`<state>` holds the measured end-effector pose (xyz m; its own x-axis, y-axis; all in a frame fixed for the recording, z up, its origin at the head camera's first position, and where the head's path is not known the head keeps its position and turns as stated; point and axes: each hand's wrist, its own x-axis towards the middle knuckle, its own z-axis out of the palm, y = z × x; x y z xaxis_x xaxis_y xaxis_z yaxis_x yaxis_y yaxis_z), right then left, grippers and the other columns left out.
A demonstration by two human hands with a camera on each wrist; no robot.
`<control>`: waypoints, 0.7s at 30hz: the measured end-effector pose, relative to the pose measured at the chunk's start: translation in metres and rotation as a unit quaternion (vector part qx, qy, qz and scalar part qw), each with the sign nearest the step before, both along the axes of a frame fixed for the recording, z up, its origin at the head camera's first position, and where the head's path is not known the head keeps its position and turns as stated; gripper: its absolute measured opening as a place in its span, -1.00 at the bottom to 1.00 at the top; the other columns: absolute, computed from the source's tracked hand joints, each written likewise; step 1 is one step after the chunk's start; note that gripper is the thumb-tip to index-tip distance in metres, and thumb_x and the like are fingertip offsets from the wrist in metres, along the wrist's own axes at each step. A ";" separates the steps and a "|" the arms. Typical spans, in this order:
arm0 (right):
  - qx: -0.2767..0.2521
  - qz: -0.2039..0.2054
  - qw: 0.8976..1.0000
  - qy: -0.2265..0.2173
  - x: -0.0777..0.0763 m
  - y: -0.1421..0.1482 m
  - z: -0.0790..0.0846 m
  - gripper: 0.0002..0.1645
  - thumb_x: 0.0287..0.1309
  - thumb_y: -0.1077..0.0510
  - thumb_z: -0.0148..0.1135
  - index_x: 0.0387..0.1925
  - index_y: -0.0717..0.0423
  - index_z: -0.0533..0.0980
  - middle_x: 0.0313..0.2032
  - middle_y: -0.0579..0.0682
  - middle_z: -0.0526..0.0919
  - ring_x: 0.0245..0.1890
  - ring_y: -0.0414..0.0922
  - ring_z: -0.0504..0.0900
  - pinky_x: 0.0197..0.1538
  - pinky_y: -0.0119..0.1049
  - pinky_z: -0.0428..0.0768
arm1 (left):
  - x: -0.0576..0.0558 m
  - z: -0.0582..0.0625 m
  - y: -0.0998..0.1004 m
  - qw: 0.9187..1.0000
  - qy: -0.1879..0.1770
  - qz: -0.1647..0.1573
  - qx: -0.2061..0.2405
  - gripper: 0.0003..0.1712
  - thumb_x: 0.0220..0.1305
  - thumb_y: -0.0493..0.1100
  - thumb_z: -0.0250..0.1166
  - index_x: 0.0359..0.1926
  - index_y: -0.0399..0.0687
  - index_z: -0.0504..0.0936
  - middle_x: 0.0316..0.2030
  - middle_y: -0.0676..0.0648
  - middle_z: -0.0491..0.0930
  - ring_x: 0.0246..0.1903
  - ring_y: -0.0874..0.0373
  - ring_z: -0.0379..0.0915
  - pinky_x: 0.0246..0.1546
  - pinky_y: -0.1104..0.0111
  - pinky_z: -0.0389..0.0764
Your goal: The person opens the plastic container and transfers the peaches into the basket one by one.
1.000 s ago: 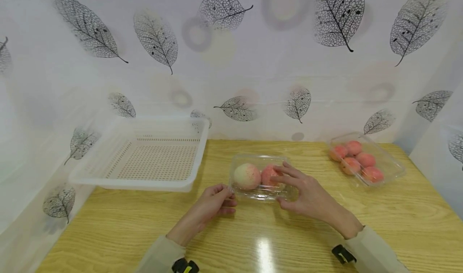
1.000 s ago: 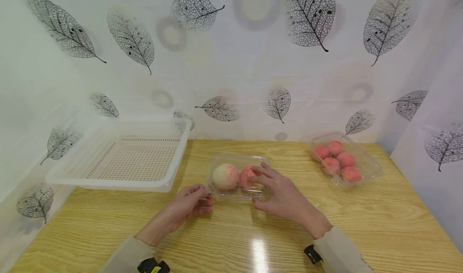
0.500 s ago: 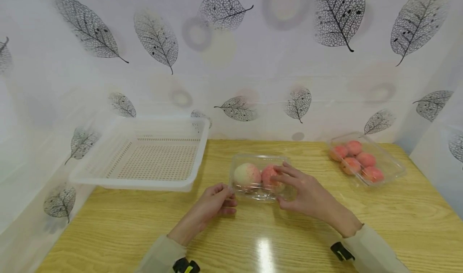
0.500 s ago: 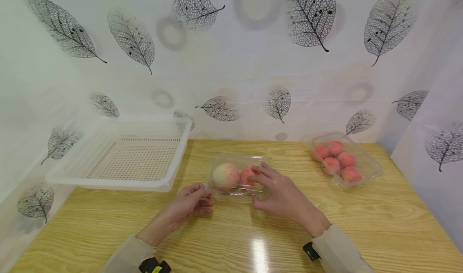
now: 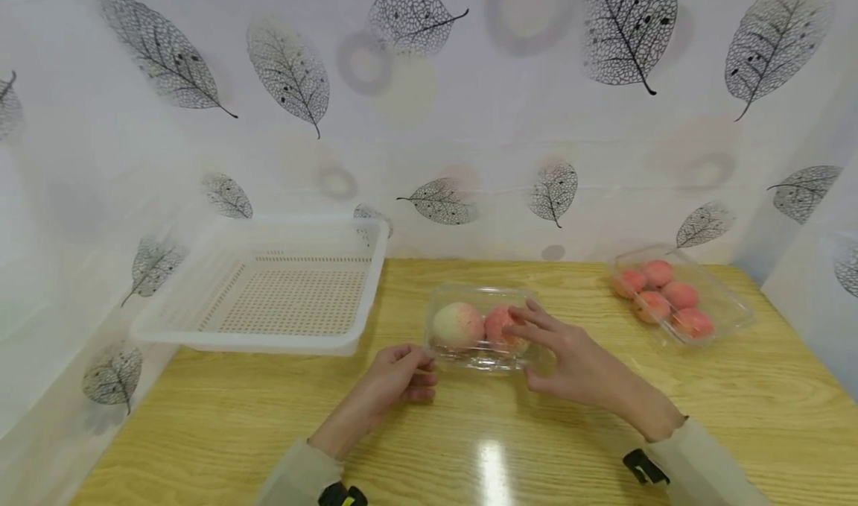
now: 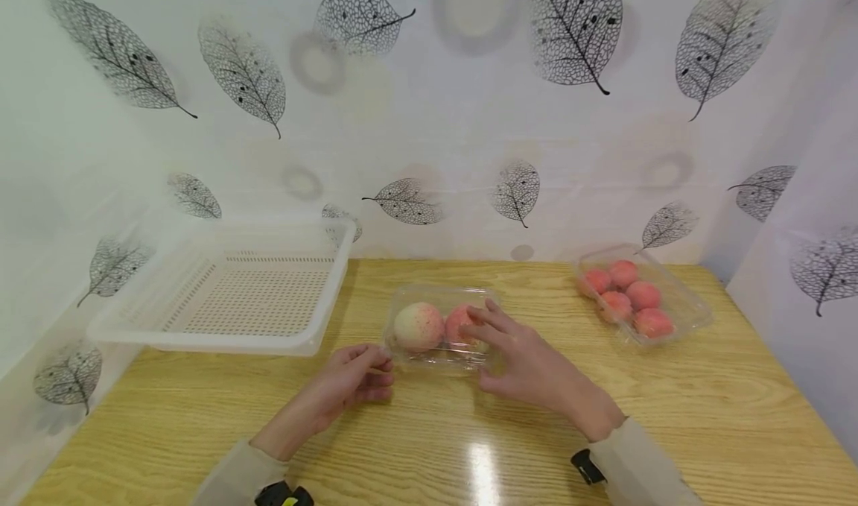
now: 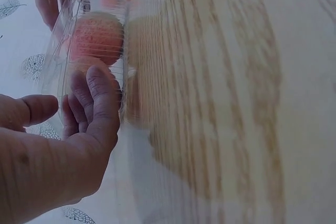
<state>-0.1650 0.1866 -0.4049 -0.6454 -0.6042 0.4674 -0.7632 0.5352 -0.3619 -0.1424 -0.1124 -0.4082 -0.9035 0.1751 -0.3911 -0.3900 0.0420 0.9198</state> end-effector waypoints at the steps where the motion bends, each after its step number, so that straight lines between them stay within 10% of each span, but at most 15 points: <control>1: 0.005 0.002 1.000 -0.001 0.001 0.001 0.001 -0.22 -0.16 0.35 0.39 0.25 0.10 0.57 0.33 0.23 0.54 0.35 0.45 0.40 -0.39 -0.49 0.57 | 0.000 0.000 0.000 1.000 -0.001 0.001 0.001 -0.79 0.47 -0.14 0.14 -0.18 -0.22 0.57 -0.31 -0.04 0.63 -0.38 0.26 0.60 -0.23 0.37 0.75; 15: 0.050 0.029 0.997 0.052 0.003 0.012 0.012 -0.67 -0.21 0.40 0.31 -0.48 -0.05 0.43 0.19 0.28 0.65 0.14 0.35 0.65 -0.53 -0.66 0.24 | -0.001 -0.001 -0.001 1.000 -0.001 0.002 0.006 -0.75 0.46 -0.13 0.16 -0.12 -0.29 0.57 -0.27 -0.05 0.62 -0.36 0.25 0.60 -0.22 0.37 0.75; 21: 0.041 0.056 0.994 0.087 0.000 0.015 0.010 -0.67 -0.24 0.44 0.31 -0.50 -0.04 0.49 0.16 0.28 0.66 0.09 0.36 0.67 -0.43 -0.67 0.37 | -0.002 -0.002 -0.003 1.000 -0.001 -0.003 0.012 -0.77 0.47 -0.14 0.15 -0.15 -0.26 0.56 -0.30 -0.04 0.62 -0.36 0.26 0.59 -0.23 0.39 0.74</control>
<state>-0.1648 0.2016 -0.3951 -0.4859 -0.7083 0.5121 -0.8666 0.4667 -0.1768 -0.1440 -0.1150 -0.4105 -0.9014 0.1904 -0.3888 -0.3922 0.0216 0.9196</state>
